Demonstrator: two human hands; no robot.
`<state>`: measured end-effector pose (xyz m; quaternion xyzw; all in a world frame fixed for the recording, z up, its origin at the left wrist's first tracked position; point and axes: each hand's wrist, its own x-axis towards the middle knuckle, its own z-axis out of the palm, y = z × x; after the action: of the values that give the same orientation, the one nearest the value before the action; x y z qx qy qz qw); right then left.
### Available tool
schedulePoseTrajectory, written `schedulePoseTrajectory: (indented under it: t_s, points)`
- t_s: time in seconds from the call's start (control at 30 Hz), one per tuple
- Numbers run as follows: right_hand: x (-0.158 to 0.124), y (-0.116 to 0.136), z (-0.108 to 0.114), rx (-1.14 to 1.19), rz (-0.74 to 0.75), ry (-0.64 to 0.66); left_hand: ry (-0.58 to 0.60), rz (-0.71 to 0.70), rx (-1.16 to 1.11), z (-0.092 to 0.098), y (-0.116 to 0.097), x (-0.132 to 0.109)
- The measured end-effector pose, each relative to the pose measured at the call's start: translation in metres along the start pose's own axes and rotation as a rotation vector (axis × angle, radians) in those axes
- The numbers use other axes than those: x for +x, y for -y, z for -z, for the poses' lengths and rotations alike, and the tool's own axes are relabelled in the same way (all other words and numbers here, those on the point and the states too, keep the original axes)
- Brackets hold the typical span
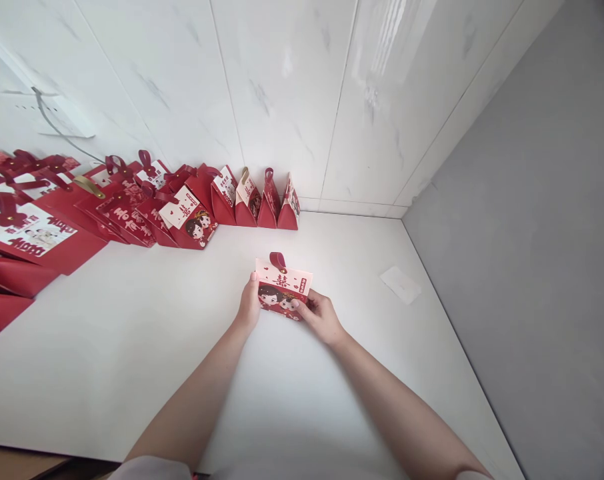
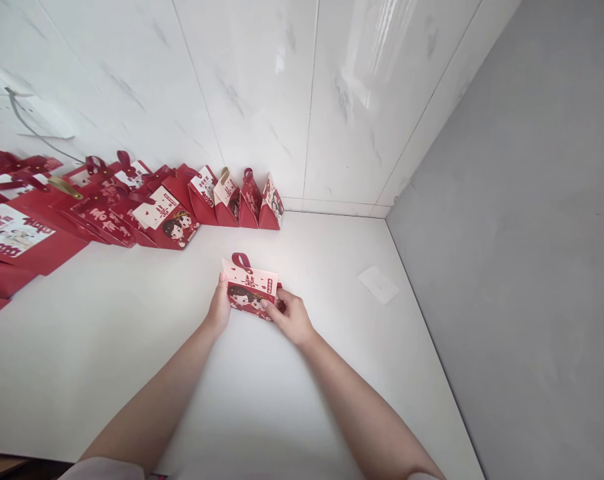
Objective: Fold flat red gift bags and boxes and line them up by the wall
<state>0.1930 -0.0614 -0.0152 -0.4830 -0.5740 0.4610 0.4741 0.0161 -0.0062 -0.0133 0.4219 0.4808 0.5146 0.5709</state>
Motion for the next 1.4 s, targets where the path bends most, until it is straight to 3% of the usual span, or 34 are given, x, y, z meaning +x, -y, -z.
schedulePoseTrajectory:
  t_s: [1.23, 1.4]
  points:
    - [-0.0009, 0.0027, -0.0006, -0.014, -0.008, -0.002, 0.008, 0.006, -0.007, 0.0017, 0.0038, 0.0004]
    - [-0.0016, 0.0029, -0.0013, -0.063, 0.013, -0.129, 0.035, -0.142, 0.034, -0.0015, -0.0037, -0.0069]
